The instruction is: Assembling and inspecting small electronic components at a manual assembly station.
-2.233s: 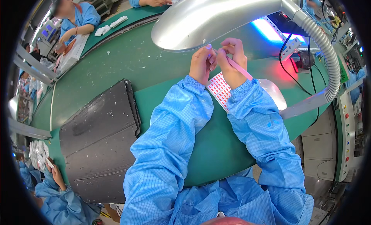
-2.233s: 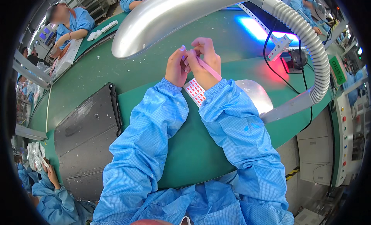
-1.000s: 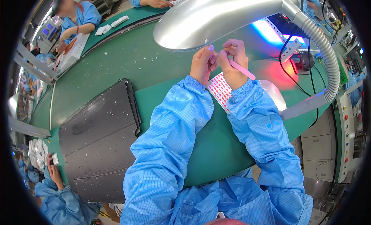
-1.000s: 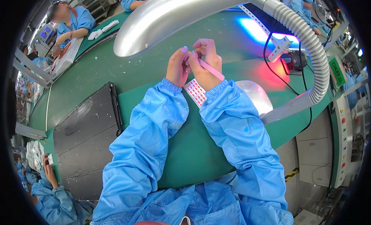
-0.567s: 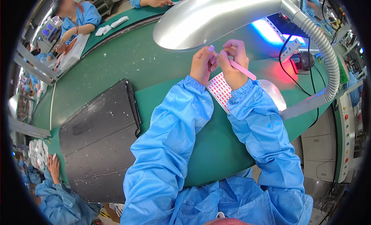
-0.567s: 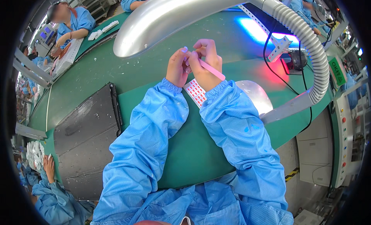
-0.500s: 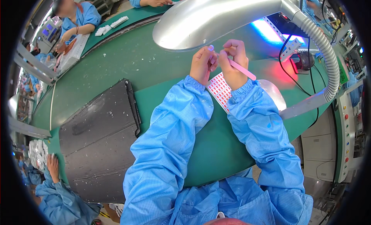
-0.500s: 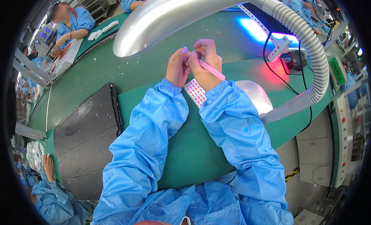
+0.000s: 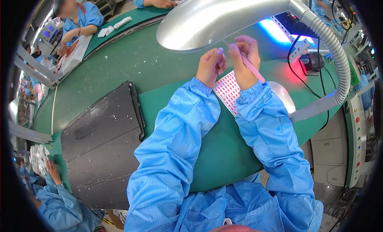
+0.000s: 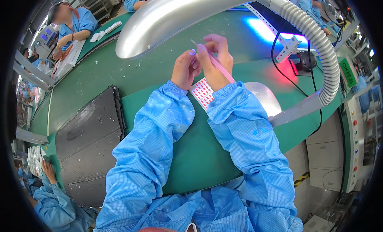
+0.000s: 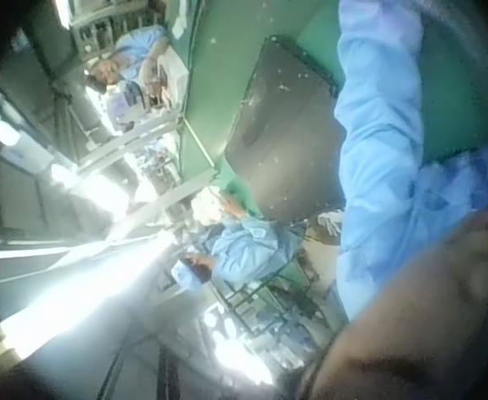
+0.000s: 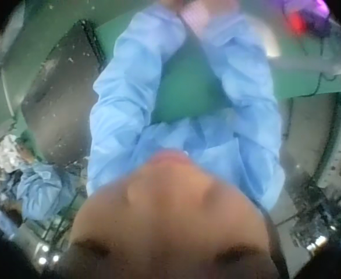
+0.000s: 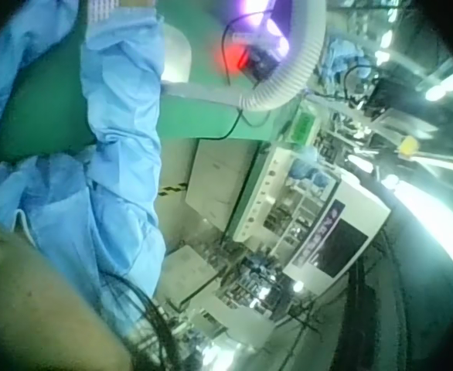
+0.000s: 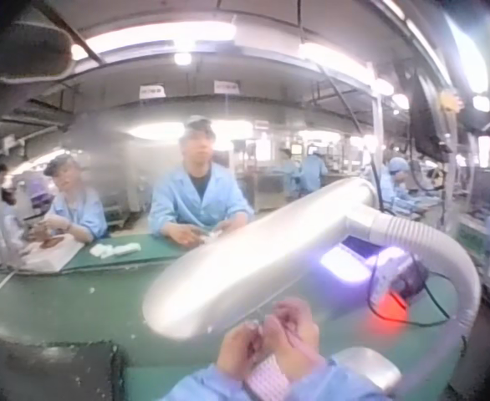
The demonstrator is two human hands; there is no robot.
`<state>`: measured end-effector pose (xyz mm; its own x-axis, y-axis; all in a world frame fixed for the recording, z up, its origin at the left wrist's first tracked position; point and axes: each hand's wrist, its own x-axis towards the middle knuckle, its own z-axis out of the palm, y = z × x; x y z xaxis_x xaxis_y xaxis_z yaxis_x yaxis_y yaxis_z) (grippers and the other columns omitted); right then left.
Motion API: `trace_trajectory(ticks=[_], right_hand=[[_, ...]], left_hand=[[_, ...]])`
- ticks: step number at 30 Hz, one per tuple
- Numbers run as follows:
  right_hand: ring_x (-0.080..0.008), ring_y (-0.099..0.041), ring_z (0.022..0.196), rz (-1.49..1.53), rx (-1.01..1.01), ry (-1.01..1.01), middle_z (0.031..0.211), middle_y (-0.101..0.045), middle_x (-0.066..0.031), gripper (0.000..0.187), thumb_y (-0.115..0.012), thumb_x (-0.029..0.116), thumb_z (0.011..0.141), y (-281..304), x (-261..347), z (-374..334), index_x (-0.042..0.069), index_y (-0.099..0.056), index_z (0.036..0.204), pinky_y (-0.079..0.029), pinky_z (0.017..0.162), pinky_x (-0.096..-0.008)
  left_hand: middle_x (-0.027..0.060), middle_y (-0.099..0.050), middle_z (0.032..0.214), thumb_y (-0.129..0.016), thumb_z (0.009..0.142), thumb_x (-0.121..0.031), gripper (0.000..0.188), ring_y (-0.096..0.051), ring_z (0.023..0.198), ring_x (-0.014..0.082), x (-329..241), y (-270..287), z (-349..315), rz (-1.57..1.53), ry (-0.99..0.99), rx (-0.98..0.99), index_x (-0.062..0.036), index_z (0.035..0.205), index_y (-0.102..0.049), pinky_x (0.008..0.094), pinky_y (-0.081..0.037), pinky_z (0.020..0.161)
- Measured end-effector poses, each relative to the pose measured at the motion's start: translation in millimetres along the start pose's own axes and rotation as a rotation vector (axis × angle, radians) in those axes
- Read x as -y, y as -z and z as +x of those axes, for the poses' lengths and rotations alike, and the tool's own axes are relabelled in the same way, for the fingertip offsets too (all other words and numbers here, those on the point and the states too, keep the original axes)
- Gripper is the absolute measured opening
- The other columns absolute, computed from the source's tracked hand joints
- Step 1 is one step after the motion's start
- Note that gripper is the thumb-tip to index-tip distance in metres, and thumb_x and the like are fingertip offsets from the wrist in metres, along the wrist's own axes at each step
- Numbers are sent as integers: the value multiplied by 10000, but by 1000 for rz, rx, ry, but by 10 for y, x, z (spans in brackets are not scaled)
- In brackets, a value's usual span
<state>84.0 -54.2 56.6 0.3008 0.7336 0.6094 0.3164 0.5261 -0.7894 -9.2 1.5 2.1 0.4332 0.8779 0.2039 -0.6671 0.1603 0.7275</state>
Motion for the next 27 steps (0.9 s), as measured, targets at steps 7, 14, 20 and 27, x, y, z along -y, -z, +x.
trace_trajectory(ticks=[7, 14, 20, 27], right_hand=[[-108, -564, 783, 114, 314, -222, 851, -609, -75, 158, -564, 62, 815, 105, -211, 90, -26, -600, 941, -452, 695, -228], [-133, -581, 801, 109, 427, -248, 853, -610, -97, 177, -592, 56, 798, 133, -189, 99, -47, -581, 941, -462, 718, -238], [-129, -575, 815, 3, 487, -240, 865, -605, -93, 180, -599, 70, 798, 231, -138, 130, -47, -590, 935, -454, 733, -236], [-121, -572, 806, -56, 498, -184, 846, -604, -79, 182, -596, 88, 805, 225, -134, 112, -44, -603, 929, -451, 725, -236]], left_hand=[[-16, -368, 555, -510, 850, -229, 216, -333, 461, 71, 37, 90, 11, -13, -44, 41, -56, 720, -509, 211, -277, 408], [-18, -361, 532, -514, 843, -210, 216, -325, 447, 68, 13, 145, -11, -37, -40, 91, -53, 695, -511, 206, -282, 412], [-14, -355, 502, -519, 834, -189, 227, -309, 411, 72, 3, 140, -4, 6, 4, 130, -65, 648, -480, 218, -281, 415], [-16, -354, 488, -522, 832, -181, 236, -301, 395, 74, -28, 163, -20, 25, 32, 152, -70, 632, -466, 224, -284, 417]])
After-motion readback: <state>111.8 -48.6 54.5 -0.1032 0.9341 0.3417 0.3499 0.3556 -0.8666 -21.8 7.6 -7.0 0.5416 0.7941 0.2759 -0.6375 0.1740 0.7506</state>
